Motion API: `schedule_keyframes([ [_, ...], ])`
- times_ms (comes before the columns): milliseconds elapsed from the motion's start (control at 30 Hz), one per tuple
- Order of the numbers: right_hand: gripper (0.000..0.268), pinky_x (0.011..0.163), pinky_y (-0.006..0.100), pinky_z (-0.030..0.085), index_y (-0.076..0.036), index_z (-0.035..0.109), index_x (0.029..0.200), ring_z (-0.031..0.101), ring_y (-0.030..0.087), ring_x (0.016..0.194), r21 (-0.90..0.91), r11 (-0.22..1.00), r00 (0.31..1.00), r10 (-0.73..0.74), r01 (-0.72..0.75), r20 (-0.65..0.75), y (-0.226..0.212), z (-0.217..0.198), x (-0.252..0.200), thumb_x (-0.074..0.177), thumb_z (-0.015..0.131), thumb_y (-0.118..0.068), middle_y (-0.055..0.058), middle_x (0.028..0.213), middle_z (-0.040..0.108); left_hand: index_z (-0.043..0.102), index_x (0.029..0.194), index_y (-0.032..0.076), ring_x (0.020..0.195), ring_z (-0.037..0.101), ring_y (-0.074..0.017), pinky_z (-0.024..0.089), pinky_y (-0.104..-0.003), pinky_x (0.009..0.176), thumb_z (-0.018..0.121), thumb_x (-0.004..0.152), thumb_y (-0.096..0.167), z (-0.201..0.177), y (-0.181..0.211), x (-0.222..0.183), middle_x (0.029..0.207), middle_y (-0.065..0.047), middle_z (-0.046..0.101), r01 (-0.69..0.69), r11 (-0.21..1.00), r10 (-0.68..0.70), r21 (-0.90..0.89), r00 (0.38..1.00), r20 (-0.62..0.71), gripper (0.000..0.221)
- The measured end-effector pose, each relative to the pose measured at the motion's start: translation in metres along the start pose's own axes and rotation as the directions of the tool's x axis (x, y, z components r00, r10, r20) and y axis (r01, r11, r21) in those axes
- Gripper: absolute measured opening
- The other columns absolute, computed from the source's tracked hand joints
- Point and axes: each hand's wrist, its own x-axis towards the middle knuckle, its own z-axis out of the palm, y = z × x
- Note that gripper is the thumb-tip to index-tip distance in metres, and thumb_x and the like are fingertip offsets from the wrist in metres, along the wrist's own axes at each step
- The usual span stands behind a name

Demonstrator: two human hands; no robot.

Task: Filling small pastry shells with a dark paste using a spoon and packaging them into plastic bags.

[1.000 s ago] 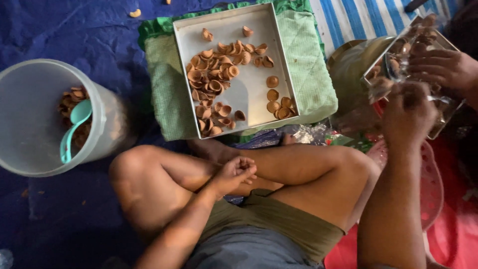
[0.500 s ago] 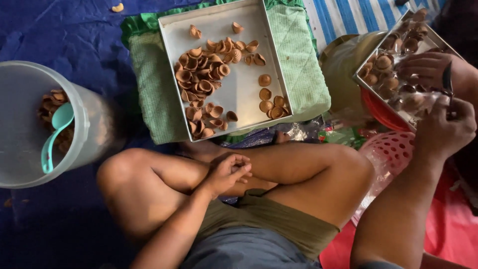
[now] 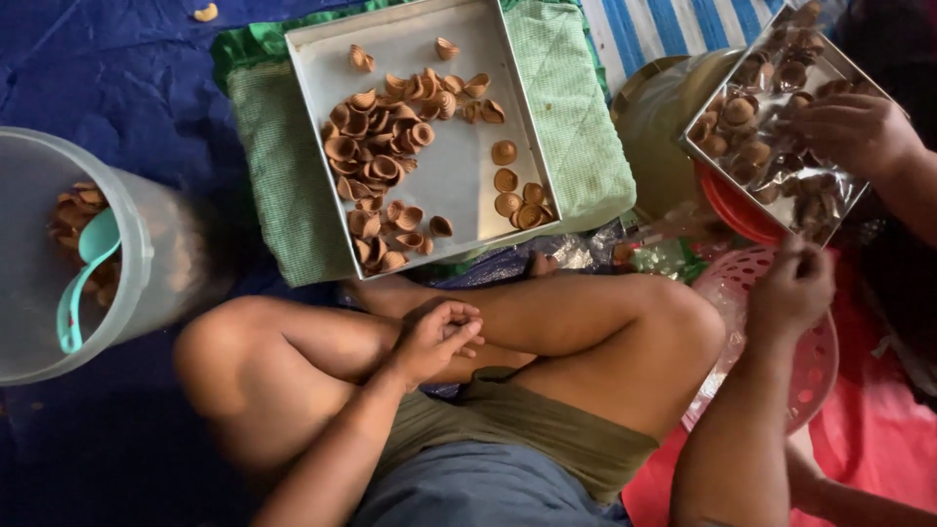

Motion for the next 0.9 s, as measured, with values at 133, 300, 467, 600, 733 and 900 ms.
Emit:
schedule_keyframes([
  [133,0.016,0.082,0.04,0.051,0.009,0.07,0.113,0.063,0.033,0.093,0.03,0.999,0.999,-0.026,0.024,0.046,0.001,0.004,-0.042,0.113,0.06,-0.003,0.023,0.119,0.07,0.058,0.126,-0.003,0.094,0.072,-0.0223,0.06,-0.029,0.074,0.066,0.097,0.008,-0.003,-0.015,0.008,0.115,-0.014,0.067,0.01,0.998,-0.007,-0.062,0.999,0.047,0.032],
  [300,0.034,0.085,0.057,0.052,-0.02,0.07,0.108,0.066,0.048,0.094,-0.147,0.869,0.873,0.484,-0.473,0.053,0.011,0.004,-0.101,0.115,0.052,-0.049,0.017,0.095,0.07,0.076,0.107,0.013,0.087,0.075,-0.0187,0.062,-0.032,0.072,0.08,0.092,0.029,0.006,-0.052,0.023,0.086,-0.008,0.074,-0.142,0.878,0.246,0.458,0.953,-0.178,0.022],
  [467,0.032,0.091,0.054,0.052,-0.024,0.072,0.118,0.069,0.044,0.105,-0.306,0.773,0.772,0.616,-0.555,0.156,0.036,-0.003,-0.109,0.107,0.055,-0.049,0.014,0.104,0.074,0.075,0.109,0.014,0.094,0.072,-0.014,0.059,-0.032,0.085,0.076,0.095,0.029,-0.001,-0.053,0.015,0.095,-0.006,0.078,-0.046,0.937,0.124,0.347,0.971,-0.204,0.021],
  [600,0.047,0.103,0.057,0.05,-0.012,0.059,0.146,0.064,0.046,0.122,-0.498,0.75,0.634,0.649,-0.436,0.421,0.079,-0.003,-0.122,0.103,0.055,-0.03,0.024,0.128,0.071,0.073,0.112,0.007,0.1,0.075,-0.0237,0.06,-0.038,0.091,0.076,0.094,0.019,0.004,-0.052,0.008,0.101,-0.014,0.078,-0.053,0.937,0.111,0.344,0.982,-0.151,0.022],
  [733,0.059,0.093,0.048,0.052,-0.014,0.058,0.151,0.068,0.041,0.112,-0.36,0.738,0.591,0.674,-0.571,0.443,0.045,-0.006,-0.109,0.095,0.065,-0.033,0.022,0.108,0.074,0.07,0.105,0.006,0.081,0.077,-0.022,0.061,-0.036,0.083,0.074,0.095,0.016,0.002,-0.042,0.005,0.084,-0.012,0.076,-0.021,0.936,0.089,0.352,0.98,-0.18,0.015],
  [900,0.018,0.078,0.038,0.052,-0.023,0.07,0.108,0.07,0.029,0.081,-0.206,0.907,0.928,0.371,-0.367,-0.018,0.054,0.028,-0.117,0.112,0.065,-0.039,0.006,0.084,0.069,0.07,0.105,0.017,0.089,0.076,-0.0223,0.06,-0.038,0.082,0.075,0.095,0.033,0.0,-0.043,0.001,0.09,-0.009,0.078,0.114,0.88,-0.006,0.461,0.974,-0.228,0.02],
])
